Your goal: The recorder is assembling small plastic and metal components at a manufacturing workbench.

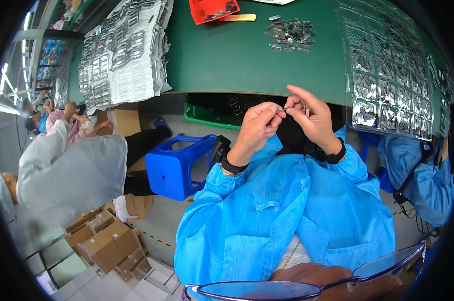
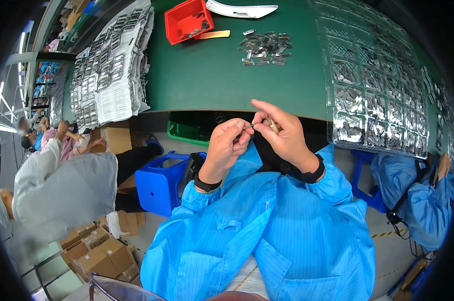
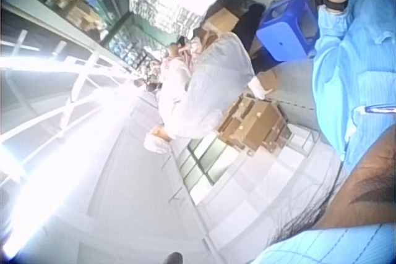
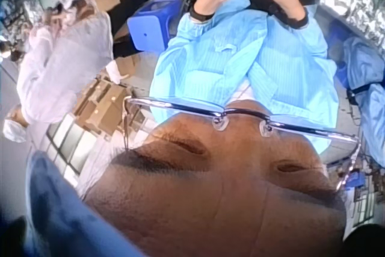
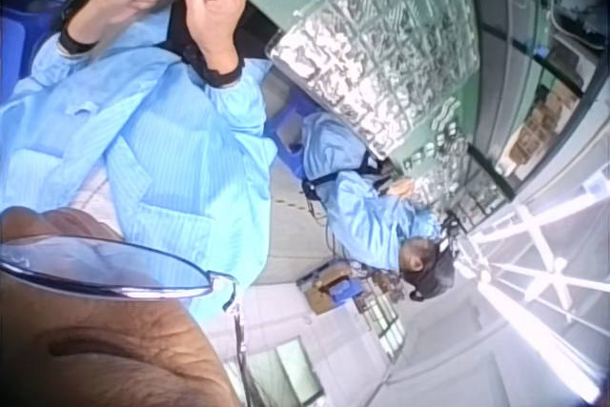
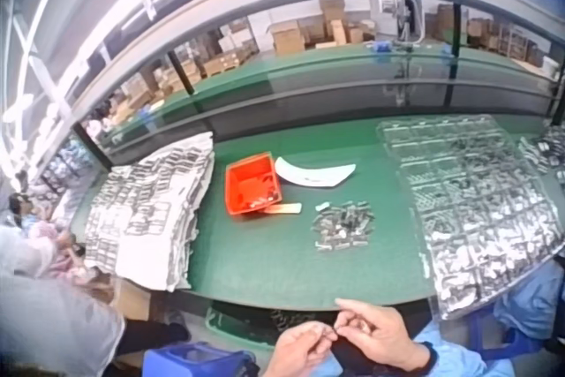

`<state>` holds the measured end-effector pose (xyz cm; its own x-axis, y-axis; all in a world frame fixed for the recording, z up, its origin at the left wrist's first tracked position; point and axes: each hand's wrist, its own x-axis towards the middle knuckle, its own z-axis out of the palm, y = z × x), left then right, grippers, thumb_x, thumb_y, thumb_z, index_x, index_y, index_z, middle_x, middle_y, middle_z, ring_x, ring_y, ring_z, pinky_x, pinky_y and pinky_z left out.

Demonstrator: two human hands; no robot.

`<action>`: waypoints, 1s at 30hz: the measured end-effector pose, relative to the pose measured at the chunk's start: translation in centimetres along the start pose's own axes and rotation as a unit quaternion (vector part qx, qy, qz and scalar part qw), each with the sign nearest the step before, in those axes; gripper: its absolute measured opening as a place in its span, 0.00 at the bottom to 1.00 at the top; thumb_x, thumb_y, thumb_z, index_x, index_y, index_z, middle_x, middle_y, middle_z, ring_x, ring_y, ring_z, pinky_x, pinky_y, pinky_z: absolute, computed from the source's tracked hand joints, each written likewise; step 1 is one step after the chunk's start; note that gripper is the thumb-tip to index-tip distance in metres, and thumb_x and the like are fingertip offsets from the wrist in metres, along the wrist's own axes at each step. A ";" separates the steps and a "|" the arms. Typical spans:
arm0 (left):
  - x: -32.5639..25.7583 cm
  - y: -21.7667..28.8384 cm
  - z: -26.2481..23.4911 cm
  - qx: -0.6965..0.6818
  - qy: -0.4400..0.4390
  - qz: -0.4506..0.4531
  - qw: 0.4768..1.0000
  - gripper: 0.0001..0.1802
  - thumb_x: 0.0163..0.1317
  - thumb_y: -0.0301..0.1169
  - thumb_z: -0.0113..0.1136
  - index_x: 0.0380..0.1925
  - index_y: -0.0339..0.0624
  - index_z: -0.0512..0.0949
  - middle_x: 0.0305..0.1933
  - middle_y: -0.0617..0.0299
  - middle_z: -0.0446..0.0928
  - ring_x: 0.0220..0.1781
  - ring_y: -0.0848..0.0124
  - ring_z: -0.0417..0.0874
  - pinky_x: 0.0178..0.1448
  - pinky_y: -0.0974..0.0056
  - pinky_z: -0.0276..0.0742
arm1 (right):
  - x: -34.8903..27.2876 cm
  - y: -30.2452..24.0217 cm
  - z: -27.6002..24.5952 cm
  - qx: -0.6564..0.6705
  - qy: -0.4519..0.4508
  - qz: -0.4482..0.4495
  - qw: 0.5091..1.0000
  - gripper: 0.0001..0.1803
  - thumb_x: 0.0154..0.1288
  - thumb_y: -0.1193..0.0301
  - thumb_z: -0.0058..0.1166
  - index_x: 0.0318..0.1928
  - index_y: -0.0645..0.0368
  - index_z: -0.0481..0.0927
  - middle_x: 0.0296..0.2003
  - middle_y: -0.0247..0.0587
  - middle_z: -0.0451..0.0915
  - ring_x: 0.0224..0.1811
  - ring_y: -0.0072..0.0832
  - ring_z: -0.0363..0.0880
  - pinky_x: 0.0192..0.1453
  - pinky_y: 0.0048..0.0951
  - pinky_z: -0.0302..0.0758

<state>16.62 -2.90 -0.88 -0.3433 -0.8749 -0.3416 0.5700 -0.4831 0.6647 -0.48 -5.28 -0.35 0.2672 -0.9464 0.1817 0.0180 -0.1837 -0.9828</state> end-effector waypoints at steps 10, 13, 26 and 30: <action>0.3 -1.6 -0.8 0.078 0.026 0.176 0.981 0.13 0.65 0.25 0.51 0.47 0.30 0.75 0.21 0.67 0.69 0.18 0.85 0.61 0.20 0.78 0.55 | 0.2 -0.7 1.4 0.422 0.013 0.308 0.852 0.07 0.63 0.78 0.53 0.41 0.64 0.74 0.29 0.34 0.74 0.21 0.12 0.66 0.18 0.13 0.60; 0.2 -1.9 -1.5 0.113 0.035 0.199 0.973 0.12 0.63 0.23 0.53 0.46 0.31 0.76 0.23 0.65 0.72 0.18 0.84 0.63 0.21 0.78 0.56 | 0.0 -0.6 1.9 0.455 0.011 0.340 0.823 0.06 0.63 0.77 0.53 0.41 0.63 0.74 0.28 0.34 0.74 0.20 0.12 0.65 0.17 0.13 0.58; -0.6 -0.7 -1.6 -0.077 0.042 0.132 0.987 0.10 0.67 0.33 0.53 0.39 0.37 0.73 0.25 0.61 0.73 0.15 0.84 0.56 0.16 0.78 0.50 | 0.5 -0.3 1.5 0.025 -0.105 0.049 0.993 0.16 0.66 0.70 0.50 0.52 0.63 0.74 0.30 0.38 0.80 0.28 0.25 0.77 0.35 0.23 0.74; -1.1 -0.7 -2.3 -0.086 0.004 0.122 0.989 0.10 0.68 0.32 0.50 0.41 0.35 0.72 0.26 0.61 0.74 0.15 0.85 0.57 0.16 0.79 0.50 | 1.2 -0.8 1.9 -0.145 -0.126 -0.066 0.979 0.21 0.64 0.70 0.52 0.58 0.58 0.73 0.32 0.44 0.81 0.31 0.33 0.81 0.37 0.27 0.75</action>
<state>18.29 -1.66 -2.51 -0.1751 -0.9658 -0.1911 0.7534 -0.2564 0.6056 1.63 -5.76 0.56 0.5106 -0.8204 0.2572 -0.1959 -0.4022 -0.8943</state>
